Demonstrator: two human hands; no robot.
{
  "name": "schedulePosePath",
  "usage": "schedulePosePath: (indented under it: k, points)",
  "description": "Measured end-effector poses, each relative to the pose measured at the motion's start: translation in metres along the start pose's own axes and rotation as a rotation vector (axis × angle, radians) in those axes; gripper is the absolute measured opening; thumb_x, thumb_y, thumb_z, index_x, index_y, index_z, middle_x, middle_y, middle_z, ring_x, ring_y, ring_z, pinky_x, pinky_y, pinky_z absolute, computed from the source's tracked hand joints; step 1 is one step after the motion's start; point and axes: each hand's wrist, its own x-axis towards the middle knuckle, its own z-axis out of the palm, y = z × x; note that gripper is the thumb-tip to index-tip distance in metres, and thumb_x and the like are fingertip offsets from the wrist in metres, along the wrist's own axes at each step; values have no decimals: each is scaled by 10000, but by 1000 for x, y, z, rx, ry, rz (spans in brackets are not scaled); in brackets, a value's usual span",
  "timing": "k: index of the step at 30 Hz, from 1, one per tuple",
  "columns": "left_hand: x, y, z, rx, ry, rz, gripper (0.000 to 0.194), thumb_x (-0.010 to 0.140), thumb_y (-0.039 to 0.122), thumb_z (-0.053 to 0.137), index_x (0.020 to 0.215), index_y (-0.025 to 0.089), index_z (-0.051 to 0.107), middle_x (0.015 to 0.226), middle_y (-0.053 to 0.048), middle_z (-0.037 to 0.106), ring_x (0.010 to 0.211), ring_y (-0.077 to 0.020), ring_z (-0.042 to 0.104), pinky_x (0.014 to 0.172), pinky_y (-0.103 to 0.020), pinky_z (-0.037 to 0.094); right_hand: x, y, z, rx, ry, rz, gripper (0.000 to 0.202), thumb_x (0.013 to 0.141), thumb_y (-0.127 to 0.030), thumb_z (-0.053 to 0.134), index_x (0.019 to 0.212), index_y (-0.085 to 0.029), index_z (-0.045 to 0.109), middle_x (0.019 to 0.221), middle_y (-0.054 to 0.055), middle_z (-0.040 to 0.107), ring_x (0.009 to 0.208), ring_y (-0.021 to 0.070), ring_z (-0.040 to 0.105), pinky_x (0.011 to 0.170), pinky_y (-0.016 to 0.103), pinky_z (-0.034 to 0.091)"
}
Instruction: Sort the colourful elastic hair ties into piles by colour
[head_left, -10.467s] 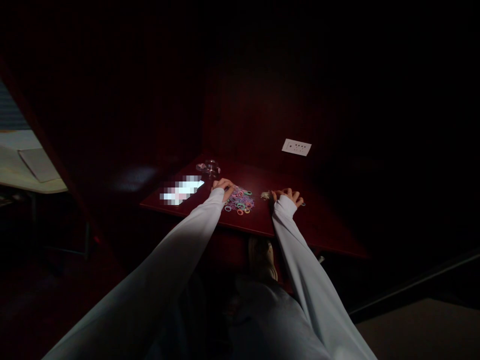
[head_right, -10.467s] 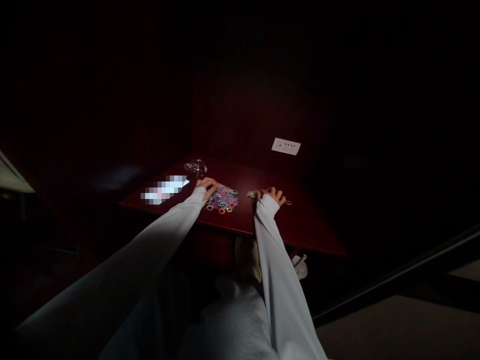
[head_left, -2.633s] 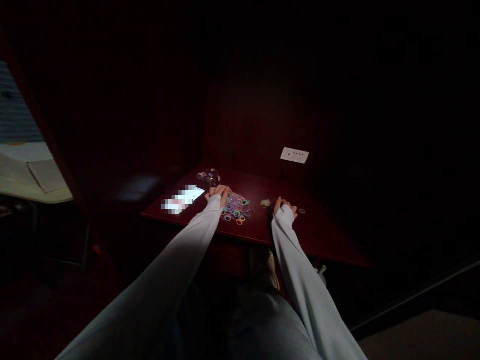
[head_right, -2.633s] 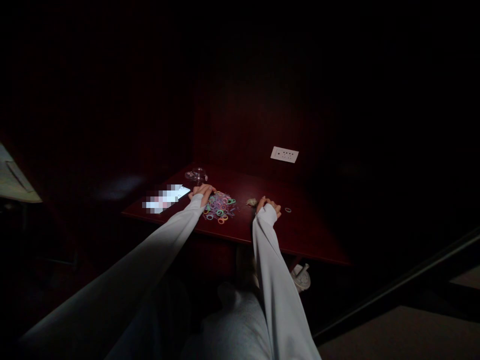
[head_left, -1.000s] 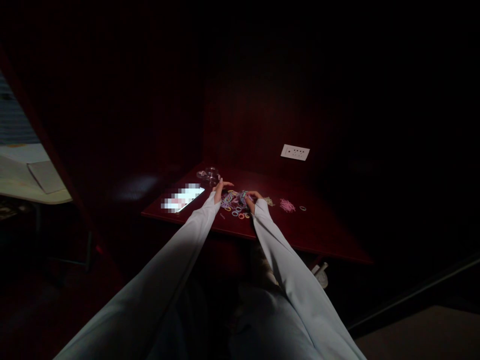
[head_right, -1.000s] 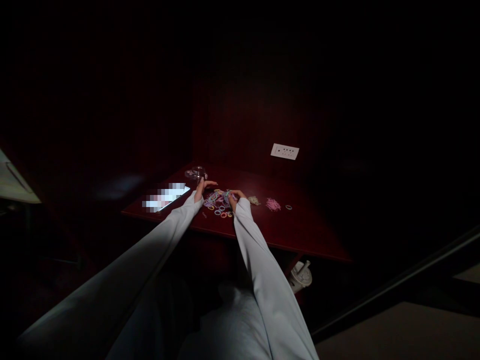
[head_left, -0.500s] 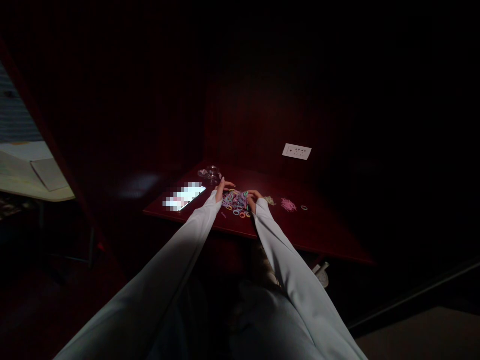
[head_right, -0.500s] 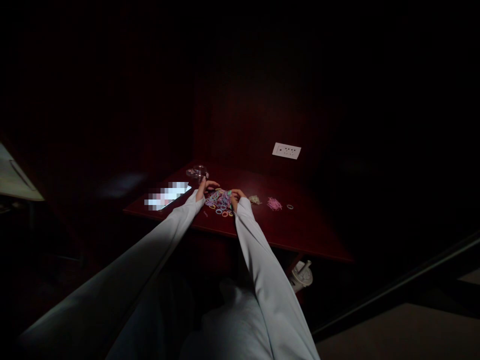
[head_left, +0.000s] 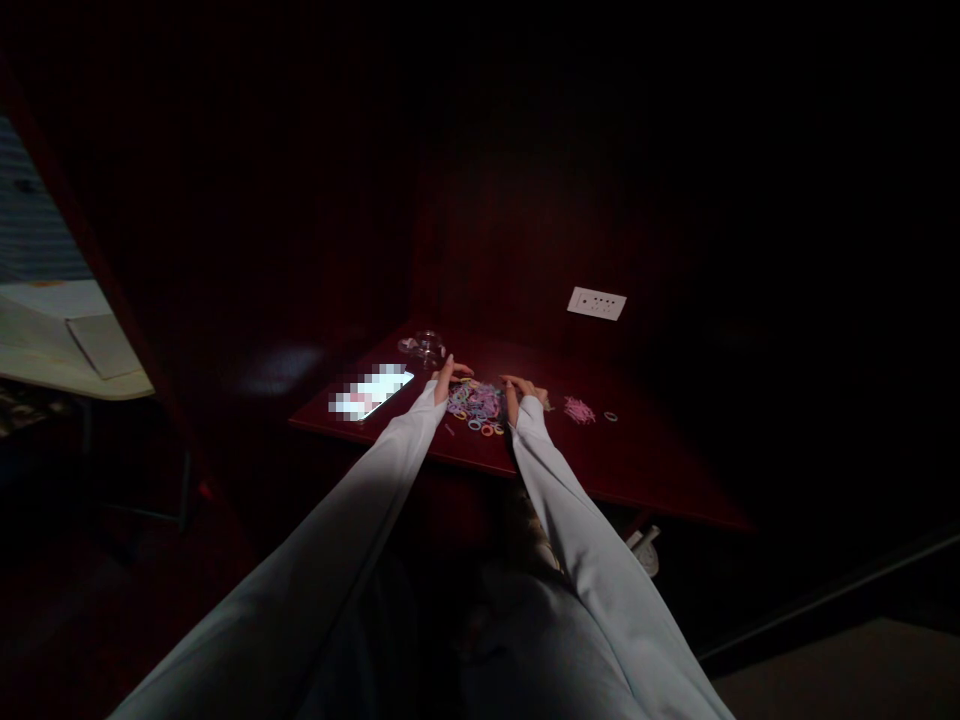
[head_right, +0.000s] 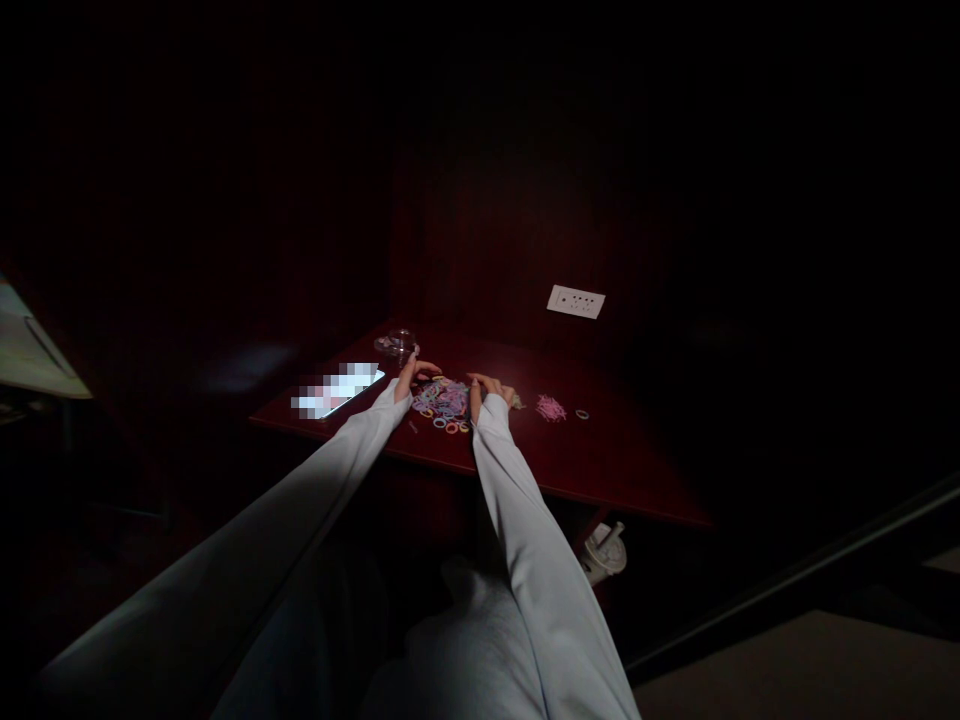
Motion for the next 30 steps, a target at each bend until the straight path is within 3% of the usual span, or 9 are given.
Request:
schedulePosePath:
  k: [5,8,13,20,30]
  points:
    - [0,1,-1,-13,35,0,783,966,752,213,868,230,789,1130,-96,775,1107,-290,645,1093,-477,489,-10,-19,1,-258,-203,-269,291,992,-461,609,1164,-316,795,1257,76,678,1167,290,466,1027,418,352]
    - [1,0,-1,-17,46,19,765,968,749,219,844,244,781,1104,-96,769,1105,-297,643,1090,-484,498,-15,-25,2,-381,-316,-393,364,954,-549,669,1251,-363,766,1385,61,629,1207,299,449,1045,424,343]
    - [1,-1,0,-2,47,38,742,989,694,204,817,242,767,1093,-94,767,1108,-296,646,1101,-491,503,-19,-25,2,-418,-328,-392,412,956,-613,642,1293,-403,749,1485,45,558,1281,310,404,1089,445,308]
    - [4,-7,1,-3,40,37,714,977,685,222,792,241,749,1068,-98,768,1074,-293,644,1077,-495,511,-16,-20,7,-409,-319,-311,236,959,-502,676,1039,-339,826,1443,46,580,1275,312,391,1091,459,294]
    - [4,-11,2,20,28,50,654,964,689,283,790,255,741,1021,-71,764,1053,-268,643,1060,-445,508,-13,-17,6,-317,-261,-261,235,997,-415,614,972,-282,806,1316,72,646,1189,293,426,994,415,327]
